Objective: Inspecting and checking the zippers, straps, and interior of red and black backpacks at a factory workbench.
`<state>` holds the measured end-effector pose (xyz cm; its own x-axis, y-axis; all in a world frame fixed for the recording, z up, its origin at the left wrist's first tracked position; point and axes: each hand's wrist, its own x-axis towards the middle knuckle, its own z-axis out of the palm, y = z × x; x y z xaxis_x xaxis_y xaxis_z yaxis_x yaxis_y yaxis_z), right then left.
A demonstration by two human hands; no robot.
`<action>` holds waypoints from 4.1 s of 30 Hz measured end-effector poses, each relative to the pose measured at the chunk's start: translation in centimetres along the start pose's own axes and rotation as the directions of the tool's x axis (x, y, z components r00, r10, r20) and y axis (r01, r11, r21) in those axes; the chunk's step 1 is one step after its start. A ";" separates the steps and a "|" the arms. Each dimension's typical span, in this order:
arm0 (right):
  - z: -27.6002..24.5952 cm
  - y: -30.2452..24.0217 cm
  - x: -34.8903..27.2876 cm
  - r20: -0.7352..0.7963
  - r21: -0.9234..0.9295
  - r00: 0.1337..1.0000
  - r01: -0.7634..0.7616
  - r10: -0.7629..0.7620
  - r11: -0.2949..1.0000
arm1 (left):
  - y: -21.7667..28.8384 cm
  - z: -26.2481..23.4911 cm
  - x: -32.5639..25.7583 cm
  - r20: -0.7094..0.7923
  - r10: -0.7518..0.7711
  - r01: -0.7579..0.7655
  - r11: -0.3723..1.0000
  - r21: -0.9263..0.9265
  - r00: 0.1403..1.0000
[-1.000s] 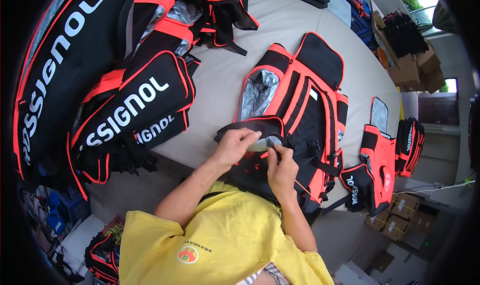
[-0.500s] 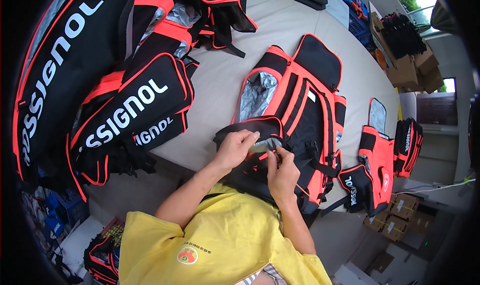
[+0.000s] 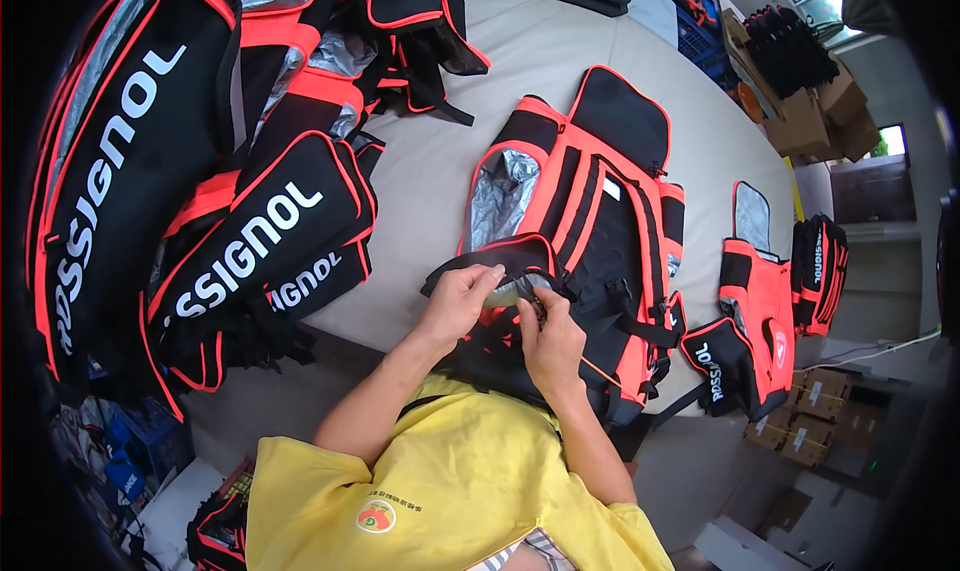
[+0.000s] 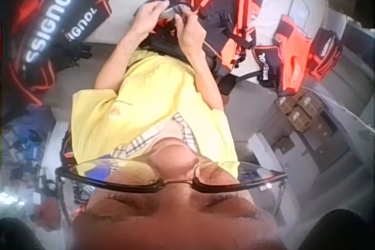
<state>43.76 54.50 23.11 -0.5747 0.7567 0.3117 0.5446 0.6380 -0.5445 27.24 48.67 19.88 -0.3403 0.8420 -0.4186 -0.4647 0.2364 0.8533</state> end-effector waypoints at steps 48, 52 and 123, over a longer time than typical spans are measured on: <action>-17.7 27.4 -23.0 -0.284 0.414 0.524 -0.688 0.803 0.595 | 21.0 15.1 -22.0 0.500 0.467 -0.649 0.705 0.287 0.729; -18.7 29.8 -22.6 -0.221 0.448 0.561 -0.668 0.798 0.594 | 19.3 19.9 -17.8 0.725 0.402 -0.709 0.686 0.166 0.559; -3.7 9.9 6.1 0.144 0.593 0.832 -0.507 0.537 0.626 | 4.6 2.4 11.6 -0.089 -0.095 0.096 0.995 0.008 0.991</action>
<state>47.88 65.95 22.49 -0.2733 0.9510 -0.1448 0.2703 -0.0685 -0.9603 23.10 60.71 19.70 -0.3660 0.7692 -0.5238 -0.4887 0.3201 0.8116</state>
